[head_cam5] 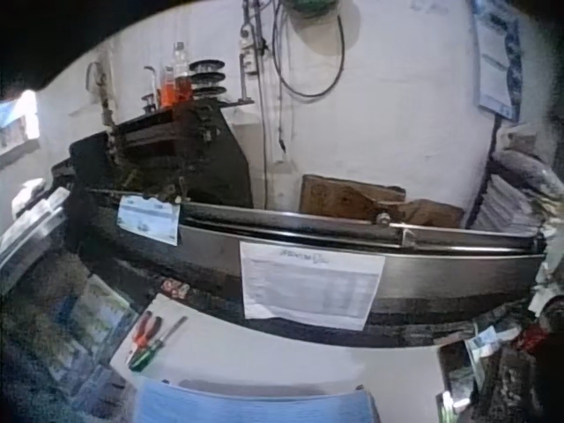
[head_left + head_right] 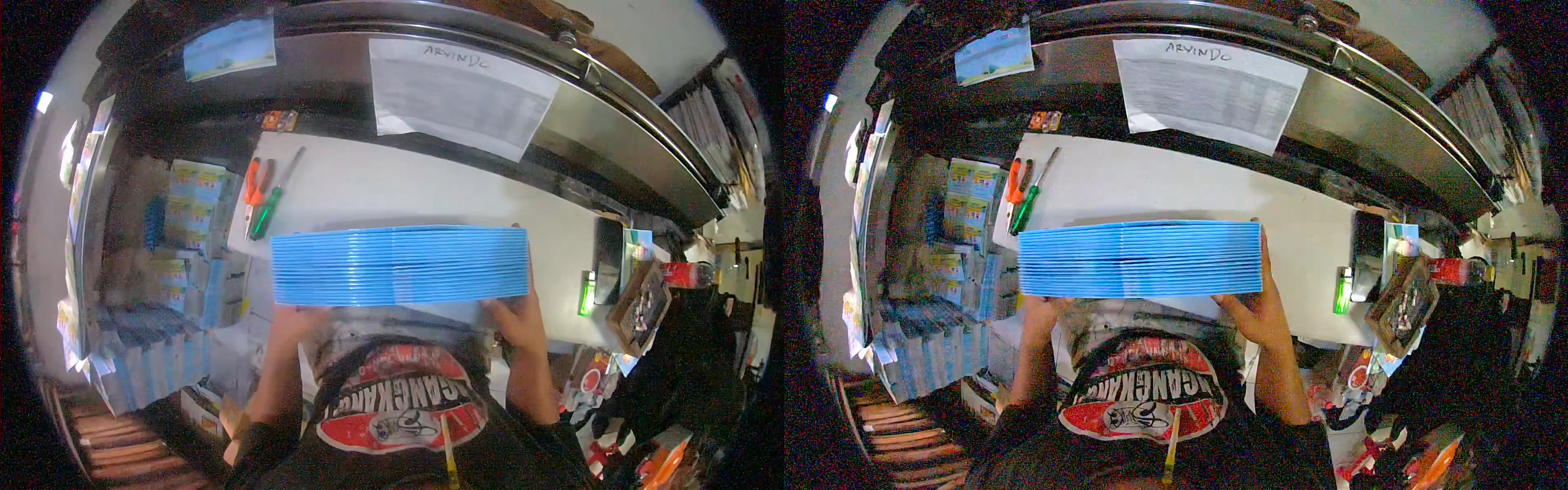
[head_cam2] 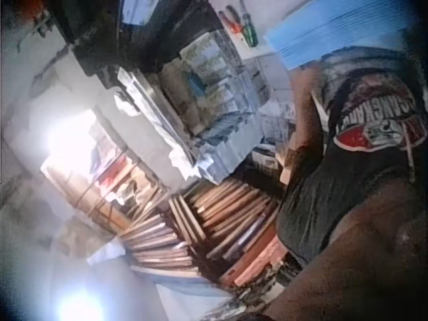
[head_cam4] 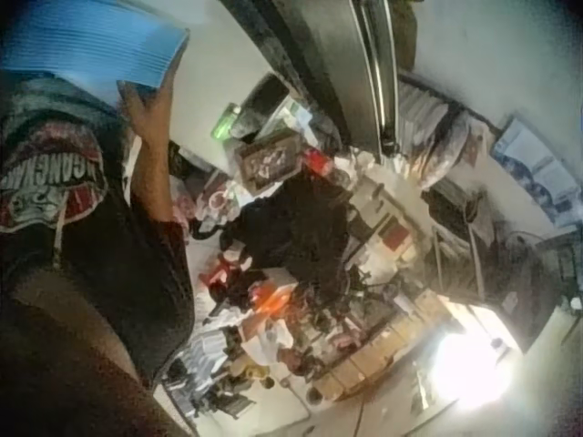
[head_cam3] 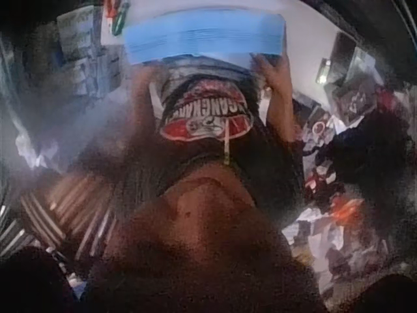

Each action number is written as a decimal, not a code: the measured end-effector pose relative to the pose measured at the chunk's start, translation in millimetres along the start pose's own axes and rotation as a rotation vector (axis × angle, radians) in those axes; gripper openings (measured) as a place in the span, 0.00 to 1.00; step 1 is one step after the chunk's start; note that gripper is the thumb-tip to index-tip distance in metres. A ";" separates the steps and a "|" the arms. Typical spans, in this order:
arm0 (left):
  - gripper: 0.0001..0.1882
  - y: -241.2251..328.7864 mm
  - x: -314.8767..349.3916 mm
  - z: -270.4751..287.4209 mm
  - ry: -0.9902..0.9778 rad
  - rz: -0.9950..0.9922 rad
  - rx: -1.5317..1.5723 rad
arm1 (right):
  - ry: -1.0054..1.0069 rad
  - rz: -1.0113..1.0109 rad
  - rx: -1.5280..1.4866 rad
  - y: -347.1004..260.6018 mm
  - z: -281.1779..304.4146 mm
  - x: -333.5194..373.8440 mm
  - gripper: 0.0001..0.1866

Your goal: The person folds printed paper sheets by hand, stacks and aligns them, and then sorts, folds, and arranges another set of printed booklets on the table.

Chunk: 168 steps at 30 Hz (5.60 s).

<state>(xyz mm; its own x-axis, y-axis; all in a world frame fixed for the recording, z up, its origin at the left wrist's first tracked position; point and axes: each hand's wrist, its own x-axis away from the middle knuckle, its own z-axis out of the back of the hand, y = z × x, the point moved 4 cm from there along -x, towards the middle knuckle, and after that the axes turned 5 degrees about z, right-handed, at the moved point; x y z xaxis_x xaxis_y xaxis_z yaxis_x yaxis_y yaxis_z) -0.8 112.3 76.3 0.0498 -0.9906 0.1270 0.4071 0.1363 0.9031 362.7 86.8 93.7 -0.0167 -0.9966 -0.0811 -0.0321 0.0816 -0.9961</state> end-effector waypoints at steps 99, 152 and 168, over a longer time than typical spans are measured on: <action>0.35 63.4 -33.4 -10.9 -0.077 0.046 0.347 | 0.254 -0.119 0.036 -35.6 10.7 -28.8 0.30; 0.47 60.6 -65.8 -26.5 -0.195 0.043 -0.087 | 0.088 -0.321 0.577 -32.4 29.6 -39.0 0.38; 0.37 49.3 -88.0 -3.1 0.278 -0.303 -0.010 | 0.168 0.106 1.298 -55.7 -5.5 -57.7 0.33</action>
<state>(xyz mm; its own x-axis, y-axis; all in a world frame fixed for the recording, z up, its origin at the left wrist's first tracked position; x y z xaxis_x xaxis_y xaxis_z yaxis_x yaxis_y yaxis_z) 17.8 206.3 108.3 0.1703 -0.9501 -0.2614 0.4497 -0.1611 0.8785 360.0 139.8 154.1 -0.0858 -0.9646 -0.2495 0.9540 -0.0073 -0.2999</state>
